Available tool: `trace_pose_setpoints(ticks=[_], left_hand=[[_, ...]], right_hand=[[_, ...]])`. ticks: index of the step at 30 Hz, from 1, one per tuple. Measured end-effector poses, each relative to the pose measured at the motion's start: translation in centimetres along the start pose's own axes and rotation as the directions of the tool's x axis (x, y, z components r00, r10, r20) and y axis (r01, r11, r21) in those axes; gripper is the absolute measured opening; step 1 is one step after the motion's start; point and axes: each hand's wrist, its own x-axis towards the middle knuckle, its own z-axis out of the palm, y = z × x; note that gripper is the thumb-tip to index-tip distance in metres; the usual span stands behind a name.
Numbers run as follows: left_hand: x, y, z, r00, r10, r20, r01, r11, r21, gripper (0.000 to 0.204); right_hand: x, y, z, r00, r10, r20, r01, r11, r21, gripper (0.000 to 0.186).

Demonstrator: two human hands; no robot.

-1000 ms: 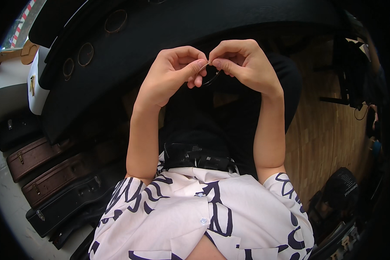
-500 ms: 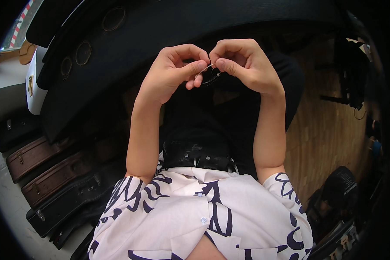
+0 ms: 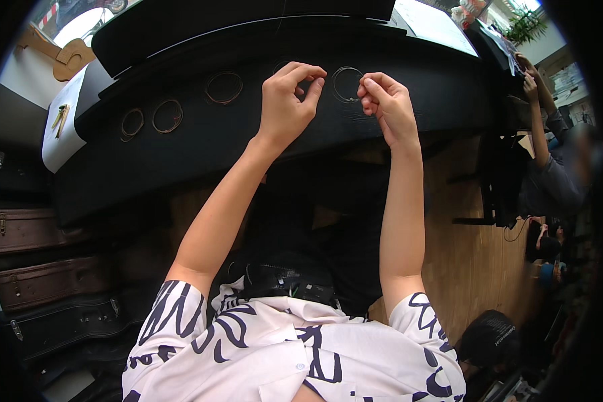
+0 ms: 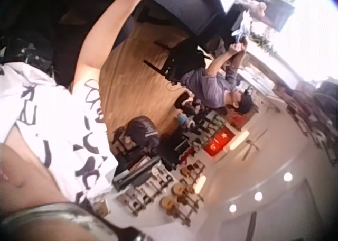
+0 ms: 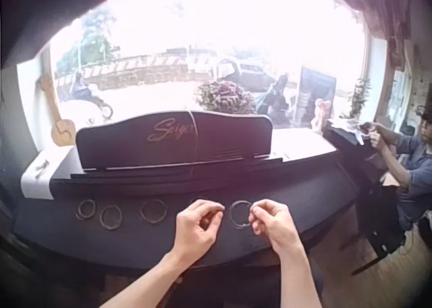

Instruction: The person manipulates thin metal wire by hand, bending and twisting it into circular shapes. They repeatedly pick up wire segments, form loops, and place them on a black surface, occasionally adjusting the shape of the wire circles.

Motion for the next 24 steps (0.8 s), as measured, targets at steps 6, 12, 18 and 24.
trace_pose_setpoints(ticks=[6,12,18,24], left_hand=[[-0.7,-1.3,-0.2,0.976,0.215,0.017,-0.209,0.92,0.332,0.013],[-1.1,-2.0,0.9,0.946,0.261,0.191,-0.32,0.838,0.442,0.023],[-1.4,-2.5,1.3,0.945,0.179,0.273,-0.299,0.81,0.504,0.027],[-1.4,-2.6,1.7,0.948,0.171,0.27,-0.289,0.817,0.499,0.028]], right_hand=[[4.5,1.5,0.9,0.989,0.095,-0.114,-0.102,0.993,-0.053,0.015],[5.7,2.6,1.6,0.972,0.024,-0.234,-0.08,0.969,-0.233,0.017],[5.3,1.9,3.1,0.961,-0.066,-0.268,-0.064,0.89,-0.451,0.018],[5.6,1.1,3.3,0.888,-0.45,-0.097,0.098,0.392,-0.915,0.019]])
